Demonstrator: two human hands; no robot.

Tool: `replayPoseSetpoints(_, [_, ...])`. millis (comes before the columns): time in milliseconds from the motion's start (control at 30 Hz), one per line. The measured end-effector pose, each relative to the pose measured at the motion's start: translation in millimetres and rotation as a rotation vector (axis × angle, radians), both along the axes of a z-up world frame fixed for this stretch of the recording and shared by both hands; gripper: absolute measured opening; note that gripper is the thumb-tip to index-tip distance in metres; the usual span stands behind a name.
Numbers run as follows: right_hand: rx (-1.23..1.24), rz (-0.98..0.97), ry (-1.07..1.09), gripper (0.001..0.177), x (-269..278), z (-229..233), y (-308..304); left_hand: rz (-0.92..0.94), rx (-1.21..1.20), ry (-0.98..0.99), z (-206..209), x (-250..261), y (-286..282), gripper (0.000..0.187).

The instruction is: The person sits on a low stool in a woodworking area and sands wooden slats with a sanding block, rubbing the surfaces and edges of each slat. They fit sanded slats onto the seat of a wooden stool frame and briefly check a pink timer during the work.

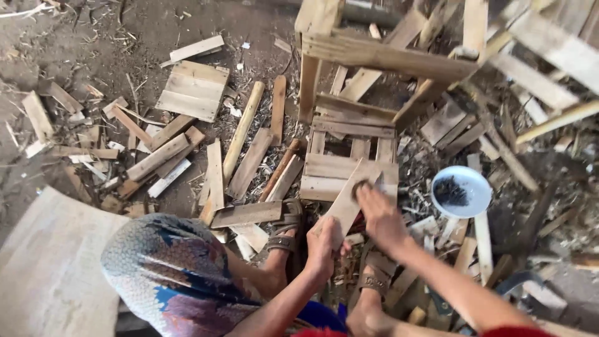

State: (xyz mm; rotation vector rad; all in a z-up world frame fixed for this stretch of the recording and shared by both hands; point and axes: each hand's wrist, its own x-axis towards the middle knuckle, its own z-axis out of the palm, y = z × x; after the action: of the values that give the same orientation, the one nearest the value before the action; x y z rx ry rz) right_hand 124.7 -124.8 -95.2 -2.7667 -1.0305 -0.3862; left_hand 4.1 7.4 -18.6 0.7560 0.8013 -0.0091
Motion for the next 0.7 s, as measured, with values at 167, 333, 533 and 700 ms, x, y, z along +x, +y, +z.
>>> replayPoseSetpoints(167, [-0.087, -0.041, -0.042, 0.055, 63, -69, -49, 0.019, -0.034, 0.042, -8, -2, -9, 0.041])
replayPoseSetpoints(333, [-0.088, 0.135, -0.079, 0.043, 10, -31, -31, -0.002, 0.004, 0.029, -28, 0, -2, 0.040])
replayPoseSetpoints(533, [0.237, -0.187, 0.535, 0.017, 8, 65, 10, 0.027, -0.012, 0.026, -17, -6, -4, 0.035])
replayPoseSetpoints(700, [-0.299, 0.029, -0.076, 0.049, 23, -12, -27, 0.023, -0.025, 0.045, -44, -8, -9, 0.043])
